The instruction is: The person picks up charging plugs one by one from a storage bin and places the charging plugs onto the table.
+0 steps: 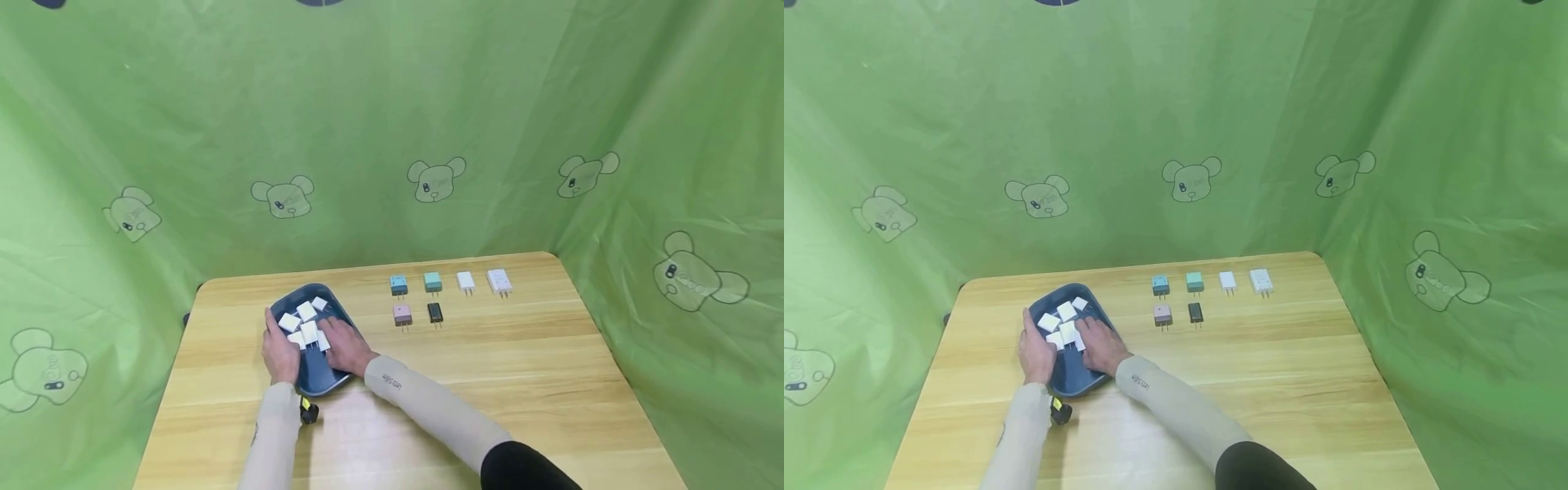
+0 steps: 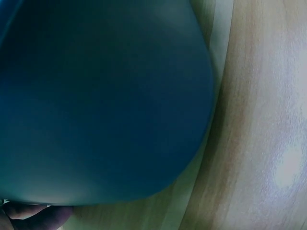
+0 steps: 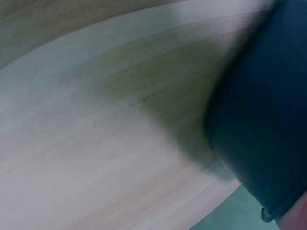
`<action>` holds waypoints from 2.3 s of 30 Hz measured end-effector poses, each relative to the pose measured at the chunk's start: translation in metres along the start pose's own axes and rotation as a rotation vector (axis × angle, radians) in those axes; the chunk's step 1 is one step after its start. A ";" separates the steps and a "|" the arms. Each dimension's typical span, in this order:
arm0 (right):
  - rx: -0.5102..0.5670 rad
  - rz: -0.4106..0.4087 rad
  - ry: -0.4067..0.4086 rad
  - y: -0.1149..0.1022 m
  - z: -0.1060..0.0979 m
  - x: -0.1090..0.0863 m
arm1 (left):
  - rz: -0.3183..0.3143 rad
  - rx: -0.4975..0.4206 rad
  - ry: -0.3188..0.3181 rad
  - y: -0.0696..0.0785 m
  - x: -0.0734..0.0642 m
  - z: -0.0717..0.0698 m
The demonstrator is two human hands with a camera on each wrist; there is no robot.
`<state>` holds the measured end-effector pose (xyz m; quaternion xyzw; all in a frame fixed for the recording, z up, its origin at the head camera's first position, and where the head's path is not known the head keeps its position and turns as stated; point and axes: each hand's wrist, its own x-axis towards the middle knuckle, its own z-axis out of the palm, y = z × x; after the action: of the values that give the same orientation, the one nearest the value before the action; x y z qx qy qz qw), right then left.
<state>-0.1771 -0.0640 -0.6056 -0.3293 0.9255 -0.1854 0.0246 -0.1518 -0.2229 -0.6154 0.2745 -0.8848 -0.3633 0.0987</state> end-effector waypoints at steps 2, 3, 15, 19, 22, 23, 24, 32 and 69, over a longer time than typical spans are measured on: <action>-0.001 -0.015 0.012 -0.001 -0.002 -0.001 | 0.004 0.001 0.010 -0.001 0.001 0.001; 0.001 -0.025 0.022 -0.001 -0.002 -0.001 | 0.006 0.003 0.013 -0.001 0.001 0.001; 0.068 -0.058 0.068 -0.003 -0.025 0.002 | 0.020 -0.007 0.009 -0.002 0.001 0.003; 0.100 -0.066 0.089 0.000 -0.036 0.004 | 0.017 -0.006 0.004 -0.002 0.000 0.003; 0.142 -0.054 0.085 0.001 -0.045 0.005 | 0.016 -0.007 -0.001 -0.002 0.000 0.003; 0.153 -0.046 0.081 0.001 -0.048 0.005 | 0.020 -0.008 0.001 -0.002 0.001 0.002; 0.166 -0.040 0.077 0.000 -0.051 0.006 | 0.023 -0.009 0.004 -0.002 0.001 0.002; 0.166 -0.022 0.063 0.002 -0.066 0.007 | 0.037 -0.006 0.011 -0.002 0.002 0.002; 0.214 0.148 0.069 0.101 -0.115 -0.031 | 0.008 -0.004 -0.009 -0.003 0.003 0.002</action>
<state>-0.2331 0.0645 -0.5375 -0.2490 0.9226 -0.2918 0.0412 -0.1536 -0.2248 -0.6191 0.2690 -0.8857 -0.3659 0.0967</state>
